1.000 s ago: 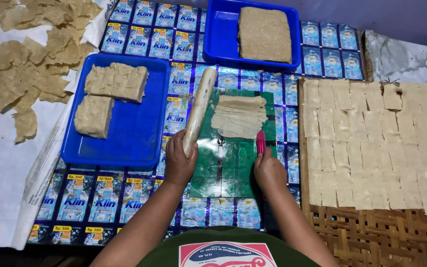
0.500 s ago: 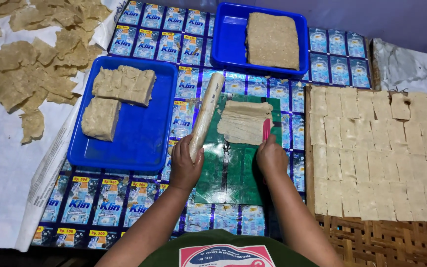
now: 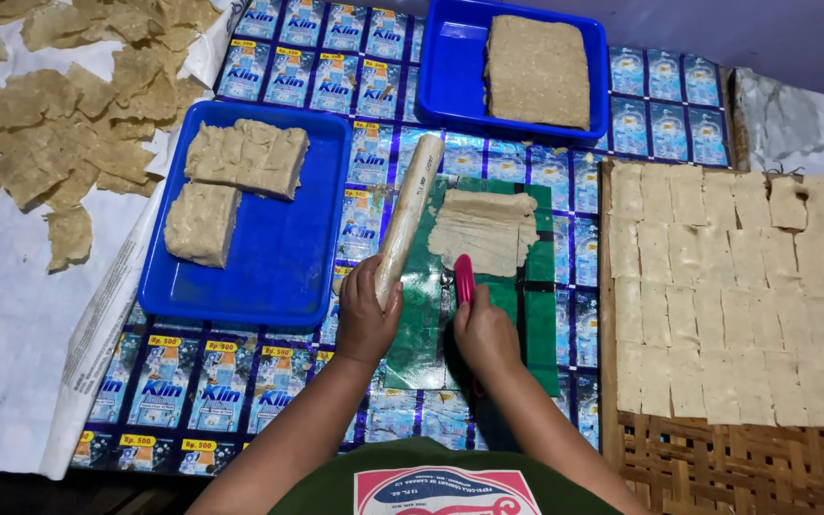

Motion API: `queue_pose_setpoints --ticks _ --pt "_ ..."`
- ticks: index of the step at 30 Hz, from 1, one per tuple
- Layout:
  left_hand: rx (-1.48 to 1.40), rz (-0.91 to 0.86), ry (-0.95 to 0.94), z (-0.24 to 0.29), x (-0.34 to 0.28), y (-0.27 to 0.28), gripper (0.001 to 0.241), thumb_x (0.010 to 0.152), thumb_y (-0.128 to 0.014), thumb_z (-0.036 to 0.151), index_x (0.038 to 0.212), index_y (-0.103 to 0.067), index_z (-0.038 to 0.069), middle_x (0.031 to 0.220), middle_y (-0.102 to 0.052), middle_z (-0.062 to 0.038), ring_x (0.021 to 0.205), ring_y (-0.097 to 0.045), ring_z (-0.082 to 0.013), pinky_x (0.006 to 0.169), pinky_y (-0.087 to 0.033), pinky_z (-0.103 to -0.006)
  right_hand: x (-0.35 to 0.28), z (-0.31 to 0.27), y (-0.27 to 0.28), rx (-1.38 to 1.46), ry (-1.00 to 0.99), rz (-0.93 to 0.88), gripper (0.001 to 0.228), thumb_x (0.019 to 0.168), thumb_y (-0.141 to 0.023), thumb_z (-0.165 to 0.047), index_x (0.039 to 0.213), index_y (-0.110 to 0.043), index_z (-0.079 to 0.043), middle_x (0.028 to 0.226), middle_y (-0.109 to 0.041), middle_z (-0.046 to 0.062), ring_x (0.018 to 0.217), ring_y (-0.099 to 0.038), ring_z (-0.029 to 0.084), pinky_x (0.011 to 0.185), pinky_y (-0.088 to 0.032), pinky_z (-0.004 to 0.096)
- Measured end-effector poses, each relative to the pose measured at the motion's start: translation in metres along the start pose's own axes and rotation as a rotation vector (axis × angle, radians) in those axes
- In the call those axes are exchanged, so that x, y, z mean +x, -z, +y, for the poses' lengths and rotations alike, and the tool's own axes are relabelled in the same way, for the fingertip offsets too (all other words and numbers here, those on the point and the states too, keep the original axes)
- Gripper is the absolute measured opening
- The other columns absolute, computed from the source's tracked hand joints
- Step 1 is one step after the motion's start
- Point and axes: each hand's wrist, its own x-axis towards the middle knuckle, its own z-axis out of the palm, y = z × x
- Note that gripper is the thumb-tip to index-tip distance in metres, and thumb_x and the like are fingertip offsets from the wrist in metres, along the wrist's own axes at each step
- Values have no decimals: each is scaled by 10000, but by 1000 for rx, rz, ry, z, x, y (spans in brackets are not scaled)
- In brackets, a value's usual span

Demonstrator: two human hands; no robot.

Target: Cutting thin slices of dough and placing them onto a woven drying mat.

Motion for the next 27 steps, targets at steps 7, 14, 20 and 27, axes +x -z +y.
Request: queue_pose_setpoints --ticks 7,14,20,27 --pt "-6 5 -13 1 1 2 444 947 -693 204 1327 -540 32 1251 -601 -176 1115 -629 -404 947 -510 -502 -1 -8 -12 -20 11 -41 305 1006 -371 -331 1200 -473 -119 933 -729 307 992 -704 526 883 -554 627" --pt "-6 15 -14 2 1 2 442 948 -695 217 1322 -545 34 1246 -606 -177 1119 -627 -404 944 -507 -503 15 -19 -15 -33 -33 -46 306 1014 -317 -311 1206 -417 -95 943 -734 297 1001 -703 536 896 -550 629" --pt "-18 9 -5 0 1 2 446 943 -696 208 1321 -542 29 1252 -607 -179 1136 -623 -408 955 -500 -504 42 -27 -17 -64 -40 -17 311 1004 -319 -297 1209 -410 -82 953 -731 271 1005 -701 533 888 -555 619" --pt "-17 15 -2 -1 1 0 450 931 -708 206 1310 -546 27 1258 -614 -181 1153 -624 -407 963 -499 -505 92 -25 -20 -78 10 69 317 1002 -349 -283 1202 -406 -44 933 -719 285 970 -707 536 862 -562 631"
